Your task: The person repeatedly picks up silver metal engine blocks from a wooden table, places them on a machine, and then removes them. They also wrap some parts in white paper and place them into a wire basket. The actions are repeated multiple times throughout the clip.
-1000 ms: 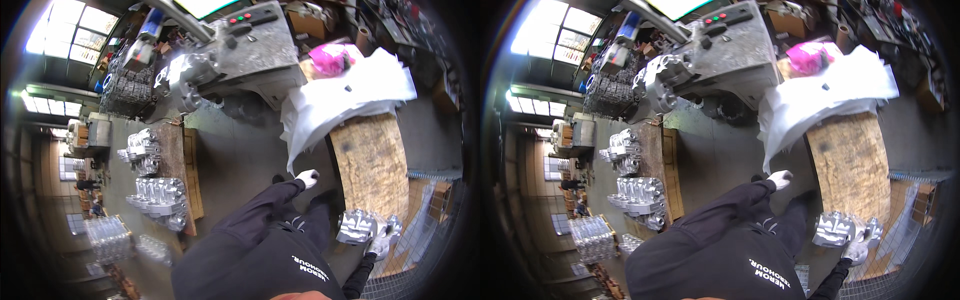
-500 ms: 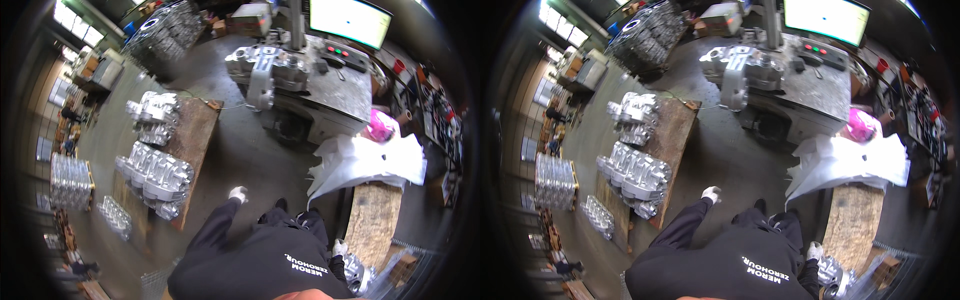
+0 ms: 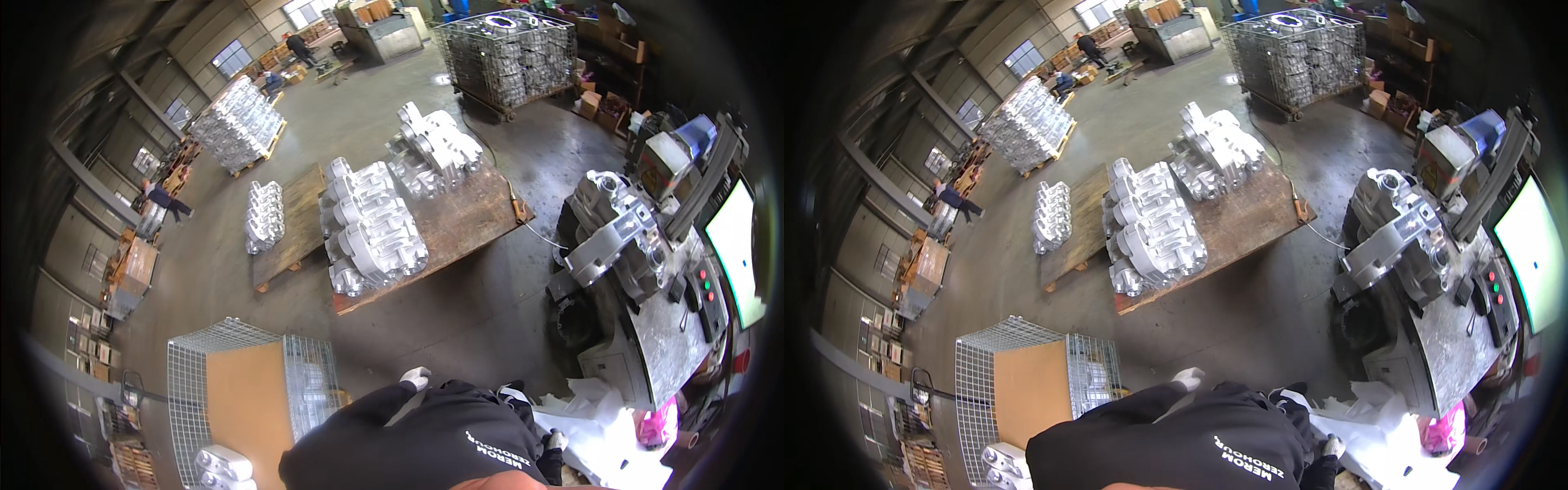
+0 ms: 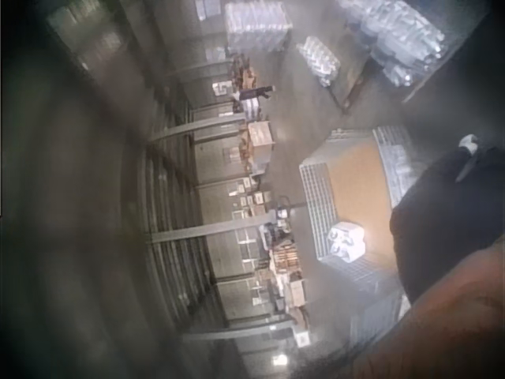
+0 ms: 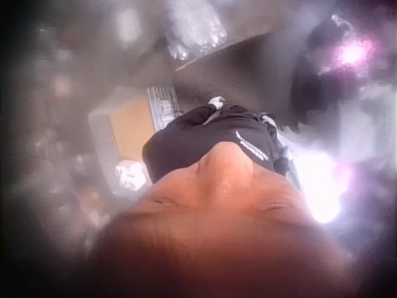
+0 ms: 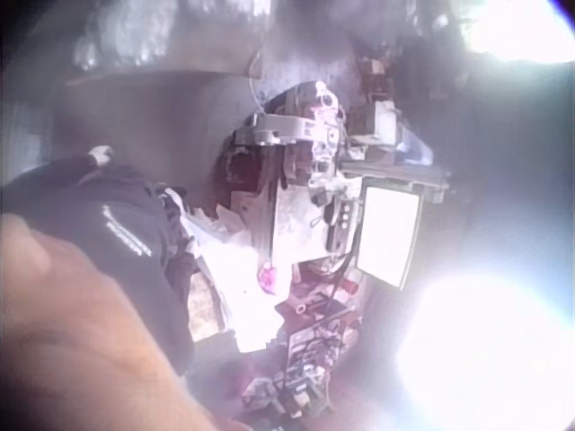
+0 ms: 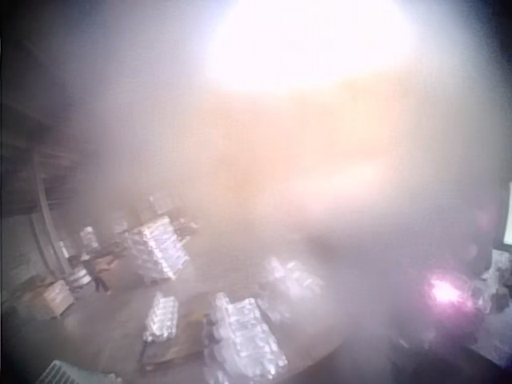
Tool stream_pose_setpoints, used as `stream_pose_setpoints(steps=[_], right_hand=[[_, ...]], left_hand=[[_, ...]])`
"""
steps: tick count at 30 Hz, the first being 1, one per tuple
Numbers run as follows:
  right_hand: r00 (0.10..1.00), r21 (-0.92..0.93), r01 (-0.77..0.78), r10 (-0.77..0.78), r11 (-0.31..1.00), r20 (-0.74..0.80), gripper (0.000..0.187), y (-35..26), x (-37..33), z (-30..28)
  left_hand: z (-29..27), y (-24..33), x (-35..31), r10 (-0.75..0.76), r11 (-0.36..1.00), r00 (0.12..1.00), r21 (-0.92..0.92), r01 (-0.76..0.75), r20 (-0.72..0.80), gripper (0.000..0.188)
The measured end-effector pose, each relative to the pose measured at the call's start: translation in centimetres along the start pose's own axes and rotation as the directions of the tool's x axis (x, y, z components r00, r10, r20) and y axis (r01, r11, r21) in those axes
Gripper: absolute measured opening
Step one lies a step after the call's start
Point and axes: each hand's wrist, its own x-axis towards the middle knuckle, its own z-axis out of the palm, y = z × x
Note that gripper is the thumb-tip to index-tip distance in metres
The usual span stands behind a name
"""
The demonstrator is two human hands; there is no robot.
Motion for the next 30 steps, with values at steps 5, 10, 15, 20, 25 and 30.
stream_pose_setpoints(steps=[5,10,15,20,25,30], right_hand=[[0.958,0.177,0.103,-0.146,0.979,0.247,0.019,-13.1,2.2,5.5],[0.961,0.081,0.138,-0.153,0.987,0.231,0.028,-17.5,3.6,8.4],[0.893,-0.095,0.431,-0.409,0.897,0.189,0.024,-12.6,8.5,8.7],[0.95,-0.397,0.291,-0.213,0.871,0.23,0.026,-5.4,11.8,8.1],[0.82,-0.532,0.572,-0.421,0.625,0.387,0.024,-4.5,9.2,8.8],[0.607,-0.728,0.684,-0.521,-0.041,0.6,0.021,-9.3,2.5,11.2]], left_hand=[[-0.1,1.1,-1.3,-0.199,0.979,0.977,-0.059,0.195,-0.079,0.034],[-0.1,2.9,-0.9,-0.271,0.955,0.95,-0.166,0.245,-0.156,0.038],[-0.1,4.4,1.2,-0.382,0.906,0.918,-0.239,0.35,-0.102,0.036],[-2.3,3.3,4.9,-0.28,0.949,0.937,-0.21,0.236,-0.21,0.035],[-13.7,6.0,13.2,-0.163,0.968,0.848,-0.249,0.039,-0.504,0.026],[-35.4,21.0,16.1,0.273,0.622,0.685,-0.419,-0.661,-0.676,0.05]])
